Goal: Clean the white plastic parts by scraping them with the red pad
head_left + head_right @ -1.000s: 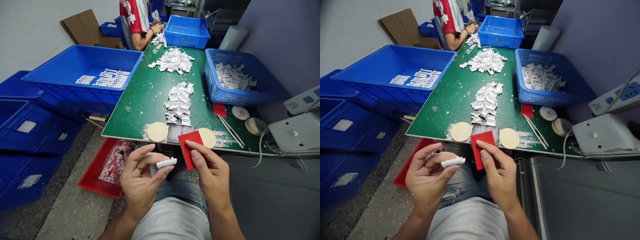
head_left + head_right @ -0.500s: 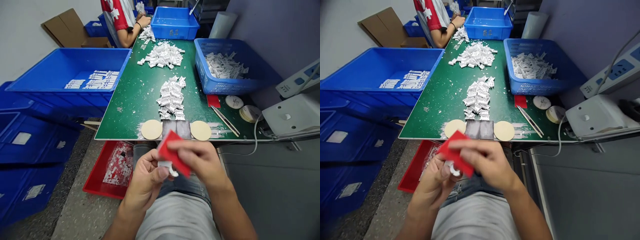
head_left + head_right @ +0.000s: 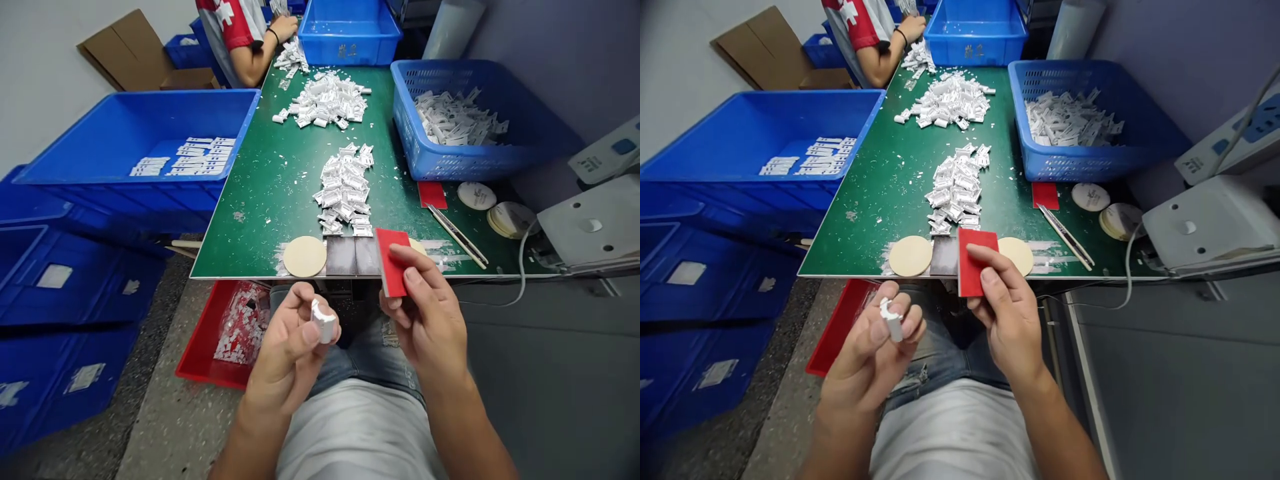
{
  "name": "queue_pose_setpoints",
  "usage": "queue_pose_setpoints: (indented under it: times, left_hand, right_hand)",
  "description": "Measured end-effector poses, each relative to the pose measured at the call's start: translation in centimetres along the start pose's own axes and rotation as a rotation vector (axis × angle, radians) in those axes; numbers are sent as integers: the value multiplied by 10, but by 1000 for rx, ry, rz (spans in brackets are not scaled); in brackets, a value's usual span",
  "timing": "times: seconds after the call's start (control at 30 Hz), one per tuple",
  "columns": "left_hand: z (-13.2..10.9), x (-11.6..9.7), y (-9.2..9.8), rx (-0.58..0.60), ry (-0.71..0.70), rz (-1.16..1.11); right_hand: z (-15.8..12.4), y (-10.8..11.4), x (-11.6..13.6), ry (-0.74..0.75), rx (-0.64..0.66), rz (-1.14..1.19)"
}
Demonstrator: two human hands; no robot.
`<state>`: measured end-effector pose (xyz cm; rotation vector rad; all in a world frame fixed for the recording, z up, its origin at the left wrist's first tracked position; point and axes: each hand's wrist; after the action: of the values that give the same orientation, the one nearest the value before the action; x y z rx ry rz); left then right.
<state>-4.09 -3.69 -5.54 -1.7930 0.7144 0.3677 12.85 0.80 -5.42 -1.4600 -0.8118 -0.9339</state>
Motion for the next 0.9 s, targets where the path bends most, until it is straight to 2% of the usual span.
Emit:
queue_pose_setpoints:
  times: [0.1, 0.17, 0.3, 0.47, 0.57, 0.73, 0.9]
  left_hand:
    - [4, 4, 0, -100, -174, 199]
    - [4, 8, 0, -108, -267, 300]
    - [0, 13, -1, -115, -384, 435]
    - [-4, 16, -3, -219, -463, 503]
    - [-3, 15, -3, -212, -436, 481]
    - [-3, 10, -2, -73, -267, 269]
    - [-2, 7, -7, 35, -130, 115]
  right_hand:
    - [-10, 3, 2, -62, 127, 138]
    - [-14, 2, 2, -96, 193, 176]
    - [-17, -1, 0, -52, 118, 172]
    - [-23, 0, -1, -21, 103, 77]
    - [-27, 5, -1, -58, 87, 84]
    - [-32, 5, 0, -40, 54, 96]
    - [-34, 0, 7, -47, 113, 38]
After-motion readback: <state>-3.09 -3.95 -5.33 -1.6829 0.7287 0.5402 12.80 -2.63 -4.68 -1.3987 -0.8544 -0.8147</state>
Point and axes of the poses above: each hand's wrist, its own z-axis towards the middle knuckle, its own y-axis out of the back of the hand, x = y × z, and after that the axes turned 7 degrees about y, right-handed
